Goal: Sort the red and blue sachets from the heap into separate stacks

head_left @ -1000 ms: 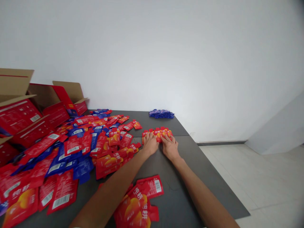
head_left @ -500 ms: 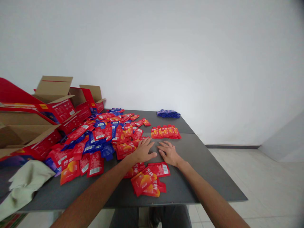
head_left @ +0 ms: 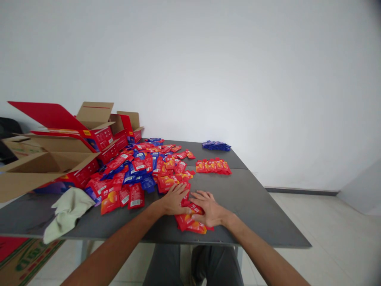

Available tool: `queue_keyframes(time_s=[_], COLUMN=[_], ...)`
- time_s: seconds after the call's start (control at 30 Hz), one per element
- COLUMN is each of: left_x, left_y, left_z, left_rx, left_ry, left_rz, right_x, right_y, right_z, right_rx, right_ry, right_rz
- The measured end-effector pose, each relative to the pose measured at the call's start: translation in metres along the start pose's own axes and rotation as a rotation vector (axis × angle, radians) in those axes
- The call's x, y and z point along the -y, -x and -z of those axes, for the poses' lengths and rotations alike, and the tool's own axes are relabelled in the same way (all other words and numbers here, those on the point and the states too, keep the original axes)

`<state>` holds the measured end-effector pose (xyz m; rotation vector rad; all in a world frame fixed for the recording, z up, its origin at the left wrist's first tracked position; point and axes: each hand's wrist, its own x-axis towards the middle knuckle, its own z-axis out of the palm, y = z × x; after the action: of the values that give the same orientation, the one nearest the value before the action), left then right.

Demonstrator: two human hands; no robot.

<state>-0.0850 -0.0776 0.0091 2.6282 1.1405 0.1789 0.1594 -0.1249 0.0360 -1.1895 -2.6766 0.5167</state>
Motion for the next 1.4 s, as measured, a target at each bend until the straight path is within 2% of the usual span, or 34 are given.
queue_keyframes(time_s=[0.13, 0.27, 0.53, 0.9, 1.13, 1.27, 1.4], left_x=[-0.002, 0.000, 0.002, 0.016, 0.022, 0.022, 0.022], left_y=[-0.002, -0.009, -0.036, -0.094, -0.117, -0.126, -0.129], left_z=[-0.008, -0.015, -0.020, -0.016, -0.001, 0.001, -0.002], left_rx=[-0.041, -0.106, -0.189, -0.249, -0.336, -0.361, -0.370], left_ry=[-0.044, -0.068, -0.108, -0.096, -0.031, 0.059, 0.109], left_rz=[0.020, 0.036, 0.153, 0.255, 0.231, 0.247, 0.222], right_x=[0.011, 0.008, -0.029, -0.077, -0.090, -0.098, -0.110], right_y=[0.004, 0.000, -0.020, -0.048, -0.064, -0.070, -0.076], right_z=[-0.007, -0.007, 0.004, 0.012, 0.025, 0.035, 0.031], right_rx=[0.055, 0.076, 0.069, -0.071, -0.057, -0.033, -0.141], right_ry=[-0.026, -0.030, 0.039, 0.060, 0.013, -0.026, -0.128], right_rz=[-0.005, -0.020, -0.044, -0.068, -0.074, -0.054, 0.028])
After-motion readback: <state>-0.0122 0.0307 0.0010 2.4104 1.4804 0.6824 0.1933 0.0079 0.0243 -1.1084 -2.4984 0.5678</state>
